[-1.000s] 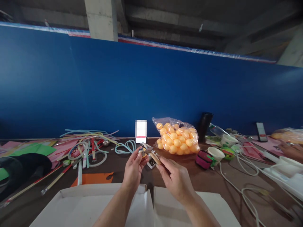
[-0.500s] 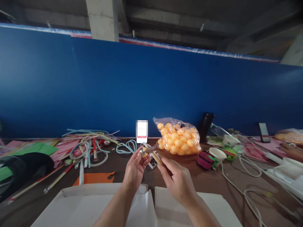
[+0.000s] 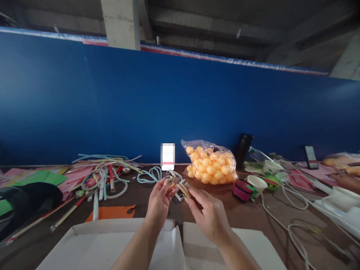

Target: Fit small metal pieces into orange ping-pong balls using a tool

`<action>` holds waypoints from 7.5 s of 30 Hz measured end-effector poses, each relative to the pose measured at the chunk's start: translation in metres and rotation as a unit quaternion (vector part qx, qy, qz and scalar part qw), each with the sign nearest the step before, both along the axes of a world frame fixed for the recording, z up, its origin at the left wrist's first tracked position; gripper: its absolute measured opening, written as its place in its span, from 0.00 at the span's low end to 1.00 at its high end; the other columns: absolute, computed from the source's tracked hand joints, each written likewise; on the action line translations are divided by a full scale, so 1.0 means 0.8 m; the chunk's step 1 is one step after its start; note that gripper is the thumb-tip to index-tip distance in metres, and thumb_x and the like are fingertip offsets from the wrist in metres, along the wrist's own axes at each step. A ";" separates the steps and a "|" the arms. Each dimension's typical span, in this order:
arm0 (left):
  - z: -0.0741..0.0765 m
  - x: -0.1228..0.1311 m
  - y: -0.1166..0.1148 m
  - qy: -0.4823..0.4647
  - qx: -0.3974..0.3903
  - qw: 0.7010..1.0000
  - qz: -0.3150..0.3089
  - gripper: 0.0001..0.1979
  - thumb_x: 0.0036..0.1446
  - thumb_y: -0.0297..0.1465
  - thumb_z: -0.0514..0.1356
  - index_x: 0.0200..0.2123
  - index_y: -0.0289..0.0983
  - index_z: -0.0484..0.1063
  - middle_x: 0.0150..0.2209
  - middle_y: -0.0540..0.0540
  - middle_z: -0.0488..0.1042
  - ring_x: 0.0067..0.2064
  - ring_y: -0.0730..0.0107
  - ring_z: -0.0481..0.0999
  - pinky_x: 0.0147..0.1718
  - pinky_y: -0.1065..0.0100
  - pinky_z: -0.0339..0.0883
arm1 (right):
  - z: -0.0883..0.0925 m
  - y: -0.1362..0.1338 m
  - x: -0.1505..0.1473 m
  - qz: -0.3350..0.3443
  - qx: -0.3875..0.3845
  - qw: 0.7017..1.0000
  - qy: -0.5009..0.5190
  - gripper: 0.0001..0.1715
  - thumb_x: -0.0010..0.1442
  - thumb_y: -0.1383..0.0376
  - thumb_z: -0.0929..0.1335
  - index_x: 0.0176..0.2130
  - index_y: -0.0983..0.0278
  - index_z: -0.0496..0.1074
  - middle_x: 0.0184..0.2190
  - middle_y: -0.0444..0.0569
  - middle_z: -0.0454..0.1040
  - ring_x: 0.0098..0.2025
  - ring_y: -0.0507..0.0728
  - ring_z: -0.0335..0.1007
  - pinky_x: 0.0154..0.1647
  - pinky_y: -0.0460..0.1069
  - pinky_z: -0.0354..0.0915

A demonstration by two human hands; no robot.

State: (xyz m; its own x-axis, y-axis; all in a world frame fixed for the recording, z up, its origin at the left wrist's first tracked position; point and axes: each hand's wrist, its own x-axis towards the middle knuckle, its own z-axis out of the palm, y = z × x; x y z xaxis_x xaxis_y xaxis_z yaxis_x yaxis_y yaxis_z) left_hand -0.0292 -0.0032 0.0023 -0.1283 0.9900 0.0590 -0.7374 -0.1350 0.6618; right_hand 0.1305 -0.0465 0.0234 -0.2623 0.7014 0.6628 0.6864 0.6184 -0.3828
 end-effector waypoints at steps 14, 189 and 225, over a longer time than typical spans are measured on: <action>-0.002 0.000 -0.001 0.006 -0.020 1.000 0.011 0.13 0.47 0.31 0.68 0.37 0.33 0.72 0.34 0.45 0.77 0.32 0.73 0.76 0.36 0.71 0.71 | -0.001 0.003 0.000 -0.007 0.006 1.000 0.009 0.19 0.64 0.64 0.62 0.53 0.59 0.69 0.41 0.51 0.77 0.39 0.56 0.75 0.43 0.49 0.70; -0.007 0.001 0.005 0.011 -0.060 0.997 0.039 0.11 0.48 0.32 0.67 0.33 0.31 0.73 0.29 0.45 0.75 0.29 0.74 0.76 0.33 0.71 0.73 | -0.004 0.002 -0.003 -0.009 -0.024 1.000 -0.011 0.19 0.63 0.65 0.62 0.53 0.58 0.69 0.40 0.49 0.77 0.38 0.56 0.74 0.41 0.47 0.68; -0.011 -0.001 0.007 0.020 -0.065 0.996 0.053 0.12 0.49 0.35 0.66 0.32 0.32 0.73 0.27 0.46 0.74 0.28 0.74 0.75 0.31 0.71 0.73 | -0.002 0.001 -0.003 -0.024 -0.035 0.999 0.001 0.18 0.64 0.65 0.61 0.52 0.58 0.69 0.40 0.49 0.77 0.39 0.55 0.73 0.42 0.47 0.67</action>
State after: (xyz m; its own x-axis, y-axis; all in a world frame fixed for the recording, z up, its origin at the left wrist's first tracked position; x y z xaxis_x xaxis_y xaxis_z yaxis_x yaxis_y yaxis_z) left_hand -0.0303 0.0021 -0.0067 -0.2321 0.9707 -0.0616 -0.6959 -0.1214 0.7078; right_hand 0.1280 -0.0456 0.0215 -0.2271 0.7573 0.6123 0.7137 0.5572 -0.4244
